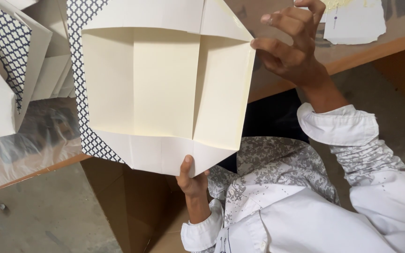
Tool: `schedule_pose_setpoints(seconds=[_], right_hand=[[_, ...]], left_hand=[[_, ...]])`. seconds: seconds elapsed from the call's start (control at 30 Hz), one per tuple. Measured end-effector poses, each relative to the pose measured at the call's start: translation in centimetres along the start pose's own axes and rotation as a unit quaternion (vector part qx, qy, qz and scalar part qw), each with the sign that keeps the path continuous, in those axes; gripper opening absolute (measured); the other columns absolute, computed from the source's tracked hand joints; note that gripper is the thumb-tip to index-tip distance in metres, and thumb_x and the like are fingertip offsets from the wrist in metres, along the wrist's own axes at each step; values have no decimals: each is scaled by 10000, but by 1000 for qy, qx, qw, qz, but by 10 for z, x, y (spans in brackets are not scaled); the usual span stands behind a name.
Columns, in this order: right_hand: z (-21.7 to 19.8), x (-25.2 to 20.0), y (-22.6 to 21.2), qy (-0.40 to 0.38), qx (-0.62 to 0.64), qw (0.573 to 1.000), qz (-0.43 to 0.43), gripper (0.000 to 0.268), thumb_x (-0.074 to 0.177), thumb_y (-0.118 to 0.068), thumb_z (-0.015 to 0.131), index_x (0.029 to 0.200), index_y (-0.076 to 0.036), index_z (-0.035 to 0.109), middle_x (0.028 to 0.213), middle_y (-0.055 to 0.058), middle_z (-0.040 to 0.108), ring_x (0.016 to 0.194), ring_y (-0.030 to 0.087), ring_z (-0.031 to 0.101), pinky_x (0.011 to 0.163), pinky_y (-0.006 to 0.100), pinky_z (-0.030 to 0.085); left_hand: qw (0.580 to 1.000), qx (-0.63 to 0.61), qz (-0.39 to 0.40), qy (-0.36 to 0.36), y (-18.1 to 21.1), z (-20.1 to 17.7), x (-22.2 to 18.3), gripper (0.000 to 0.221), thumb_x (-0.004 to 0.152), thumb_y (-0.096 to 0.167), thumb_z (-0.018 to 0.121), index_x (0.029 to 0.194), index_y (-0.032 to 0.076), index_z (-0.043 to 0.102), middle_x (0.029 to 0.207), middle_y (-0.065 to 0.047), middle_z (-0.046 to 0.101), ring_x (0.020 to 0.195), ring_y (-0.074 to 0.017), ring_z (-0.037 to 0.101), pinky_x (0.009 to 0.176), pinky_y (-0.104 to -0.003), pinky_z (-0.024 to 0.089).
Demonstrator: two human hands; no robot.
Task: Assembling and gluing patterned paper boxes on a work table.
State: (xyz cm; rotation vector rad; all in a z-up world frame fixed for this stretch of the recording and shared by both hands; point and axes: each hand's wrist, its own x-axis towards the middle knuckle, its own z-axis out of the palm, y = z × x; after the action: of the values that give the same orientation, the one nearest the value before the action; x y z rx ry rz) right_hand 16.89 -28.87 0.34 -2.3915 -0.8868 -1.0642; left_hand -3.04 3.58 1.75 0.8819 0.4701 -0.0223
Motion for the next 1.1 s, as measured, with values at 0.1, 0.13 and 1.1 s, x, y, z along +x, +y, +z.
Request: schedule_pose_setpoints(seconds=[0.1, 0.13, 1.1], right_hand=[[2, -8, 2, 6, 38, 998, 41, 330, 887, -112, 877, 1154, -200, 705, 1402, 77, 535, 1298, 312, 466, 1146, 527, 322], [1, -10, 3, 6, 38, 998, 41, 330, 887, -112, 877, 1154, -200, 705, 1402, 77, 535, 1298, 312, 466, 1146, 527, 322], [-40, -67, 51, -193, -104, 926, 307, 474, 1039, -380, 720, 1372, -48, 661, 1279, 253, 592, 1297, 428, 430, 1037, 627, 242]], left_hand=[[1000, 15, 11, -5, -7, -6, 0, 440, 934, 182, 670, 1223, -111, 515, 824, -183, 645, 561, -217, 623, 460, -291, 512], [1000, 16, 11, -5, -8, -4, 1, 440, 934, 182, 670, 1223, -111, 515, 824, -183, 645, 561, -217, 623, 460, -291, 512], [971, 183, -150, 41, -113, -29, 40, 533, 971, 319, 655, 1320, -77, 575, 1281, -148, 619, 1173, -238, 563, 1045, -363, 429]])
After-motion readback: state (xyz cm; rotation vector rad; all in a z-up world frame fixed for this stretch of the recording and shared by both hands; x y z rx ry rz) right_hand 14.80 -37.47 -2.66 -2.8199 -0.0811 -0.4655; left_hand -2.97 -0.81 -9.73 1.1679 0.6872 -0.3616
